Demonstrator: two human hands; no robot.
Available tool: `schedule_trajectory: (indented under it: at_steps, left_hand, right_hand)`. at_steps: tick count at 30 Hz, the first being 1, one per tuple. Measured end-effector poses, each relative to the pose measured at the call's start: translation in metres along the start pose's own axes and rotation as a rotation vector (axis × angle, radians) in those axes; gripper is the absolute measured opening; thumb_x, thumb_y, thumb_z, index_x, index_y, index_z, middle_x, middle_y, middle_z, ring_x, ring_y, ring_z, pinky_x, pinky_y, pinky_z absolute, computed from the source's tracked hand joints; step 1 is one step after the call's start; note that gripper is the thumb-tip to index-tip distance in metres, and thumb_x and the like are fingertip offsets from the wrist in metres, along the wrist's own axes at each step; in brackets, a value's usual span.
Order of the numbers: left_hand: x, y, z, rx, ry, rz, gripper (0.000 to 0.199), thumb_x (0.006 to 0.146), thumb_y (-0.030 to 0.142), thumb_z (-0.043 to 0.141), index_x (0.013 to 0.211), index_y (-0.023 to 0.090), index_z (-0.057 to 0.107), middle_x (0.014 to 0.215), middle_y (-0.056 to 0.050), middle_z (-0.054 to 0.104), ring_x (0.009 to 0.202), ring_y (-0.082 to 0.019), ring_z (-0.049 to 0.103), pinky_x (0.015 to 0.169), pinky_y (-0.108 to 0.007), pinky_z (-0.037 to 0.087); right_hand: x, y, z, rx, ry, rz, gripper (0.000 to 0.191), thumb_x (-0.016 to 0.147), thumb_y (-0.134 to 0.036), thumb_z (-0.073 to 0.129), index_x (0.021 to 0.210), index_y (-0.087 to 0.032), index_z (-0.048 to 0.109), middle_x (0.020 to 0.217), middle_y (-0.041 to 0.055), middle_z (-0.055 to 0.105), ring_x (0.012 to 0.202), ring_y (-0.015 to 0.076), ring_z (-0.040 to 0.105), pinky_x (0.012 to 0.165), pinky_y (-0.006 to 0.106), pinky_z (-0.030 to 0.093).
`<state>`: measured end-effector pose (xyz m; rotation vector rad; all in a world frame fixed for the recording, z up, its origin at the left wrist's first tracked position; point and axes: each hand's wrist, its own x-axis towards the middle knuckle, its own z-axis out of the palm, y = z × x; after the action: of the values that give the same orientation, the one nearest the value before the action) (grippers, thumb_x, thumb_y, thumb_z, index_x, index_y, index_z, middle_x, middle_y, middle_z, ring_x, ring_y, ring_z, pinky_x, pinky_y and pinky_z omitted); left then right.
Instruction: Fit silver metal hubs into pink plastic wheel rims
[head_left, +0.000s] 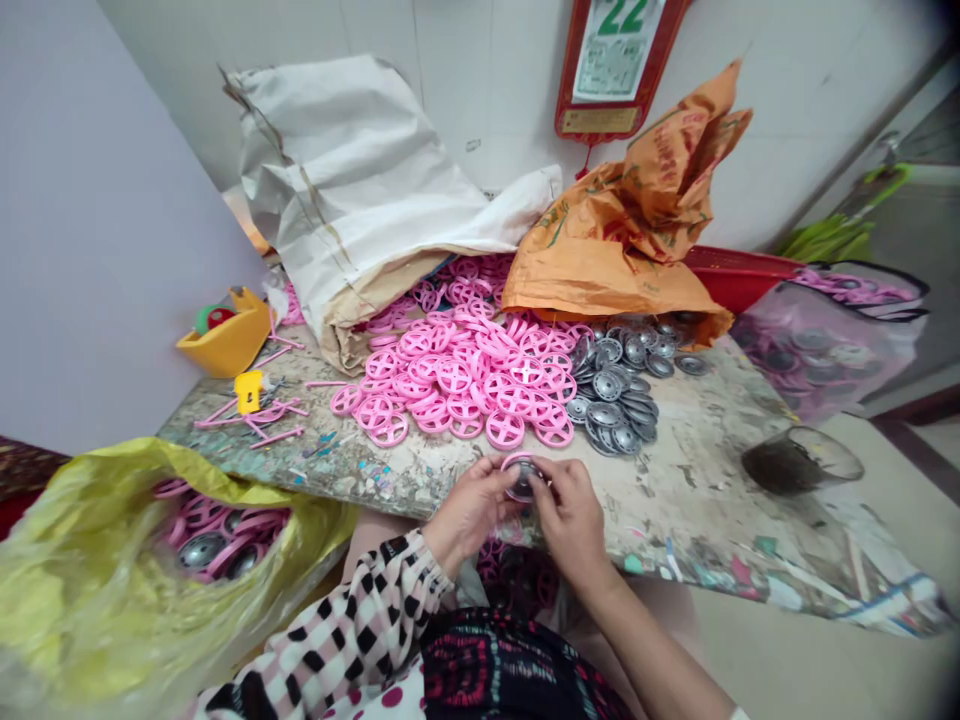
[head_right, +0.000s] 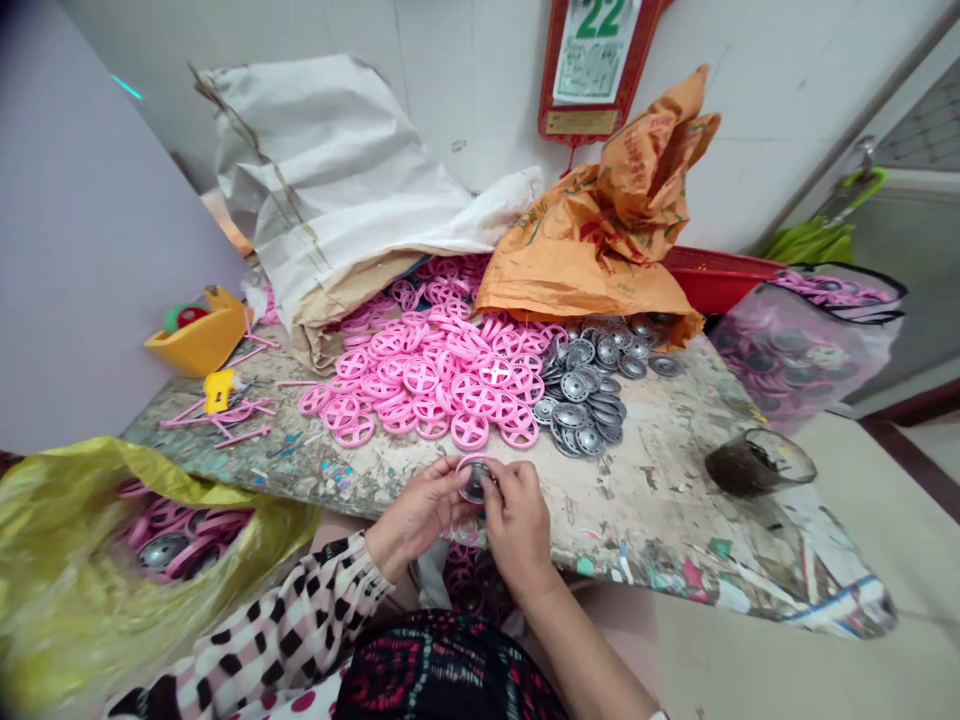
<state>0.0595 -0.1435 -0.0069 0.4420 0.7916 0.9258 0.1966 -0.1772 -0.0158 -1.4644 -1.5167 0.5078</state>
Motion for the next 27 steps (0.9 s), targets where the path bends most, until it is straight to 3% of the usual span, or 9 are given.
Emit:
schedule_trajectory:
  at_steps: [3,5,9,16,20,22,24,27]
  left_hand:
    - [-0.006,-0.001,0.003,0.080,0.029,-0.008,0.032,0.062,0.021,0.079,0.085,0.015,0.057,0.075,-0.001,0.065,0.062,-0.013,0.062,0.059,-0.025,0.053]
    - [-0.009,0.001,0.004,0.099,0.038,-0.013,0.032,0.061,0.022,0.079,0.082,0.015,0.056,0.072,-0.001,0.064,0.059,-0.012,0.061,0.056,-0.024,0.051]
    - [-0.012,0.000,0.007,0.133,0.070,0.005,0.033,0.057,0.022,0.079,0.079,0.015,0.056,0.068,0.001,0.062,0.055,-0.011,0.059,0.054,-0.022,0.048]
    - [-0.007,-0.018,0.000,0.274,0.150,0.049,0.029,0.053,0.023,0.077,0.071,0.015,0.056,0.057,0.004,0.057,0.045,-0.009,0.051,0.045,-0.019,0.037]
    - [-0.007,-0.014,-0.004,0.371,0.090,-0.035,0.031,0.053,0.026,0.078,0.073,0.014,0.057,0.061,0.002,0.059,0.050,-0.010,0.053,0.050,-0.021,0.041]
    - [-0.005,-0.010,-0.008,0.468,0.028,-0.050,0.034,0.057,0.029,0.077,0.082,0.015,0.059,0.061,0.003,0.058,0.049,-0.009,0.051,0.049,-0.020,0.038]
    - [0.001,-0.007,-0.014,0.604,-0.008,0.030,0.034,0.064,0.031,0.073,0.091,0.015,0.060,0.060,0.004,0.055,0.049,-0.008,0.049,0.050,-0.020,0.036]
    - [0.015,0.000,-0.025,0.884,0.078,0.279,0.025,0.073,0.027,0.065,0.096,0.017,0.062,0.063,0.005,0.052,0.055,-0.009,0.048,0.054,-0.021,0.036]
  right_hand:
    - [-0.004,-0.002,-0.003,-0.060,0.005,-0.010,0.039,0.090,-0.040,0.048,0.121,-0.020,0.056,0.102,0.0093,0.052,0.081,0.0186,0.055,0.072,0.031,0.048]
    - [-0.003,-0.001,-0.008,-0.017,-0.057,0.017,0.042,0.089,-0.041,0.049,0.125,-0.019,0.052,0.102,0.0093,0.054,0.082,0.0188,0.055,0.071,0.030,0.048]
    - [0.000,0.001,-0.011,0.119,-0.224,0.135,0.030,0.087,-0.040,0.052,0.108,-0.020,0.059,0.090,0.0046,0.061,0.079,0.0182,0.056,0.071,0.029,0.045]
    - [-0.009,0.010,0.001,0.316,-0.159,0.344,0.026,0.075,-0.039,0.059,0.092,-0.019,0.059,0.070,-0.0009,0.056,0.064,0.0152,0.050,0.061,0.026,0.040]
    - [-0.012,0.019,-0.005,0.452,-0.267,0.413,0.030,0.071,-0.041,0.062,0.090,-0.019,0.057,0.067,-0.0020,0.053,0.061,0.0144,0.049,0.058,0.025,0.040]
    - [-0.015,0.022,-0.014,0.429,-0.408,0.398,0.030,0.072,-0.042,0.060,0.093,-0.019,0.059,0.068,-0.0012,0.055,0.062,0.0152,0.051,0.059,0.027,0.042]
    - [-0.019,0.024,-0.026,0.290,-0.520,0.315,0.030,0.076,-0.041,0.058,0.097,-0.020,0.064,0.076,0.0016,0.059,0.070,0.0176,0.055,0.067,0.030,0.045]
    - [-0.015,0.032,-0.044,-0.003,-0.479,0.143,0.034,0.082,-0.039,0.054,0.108,-0.022,0.067,0.091,0.0053,0.060,0.084,0.0201,0.057,0.079,0.034,0.045]
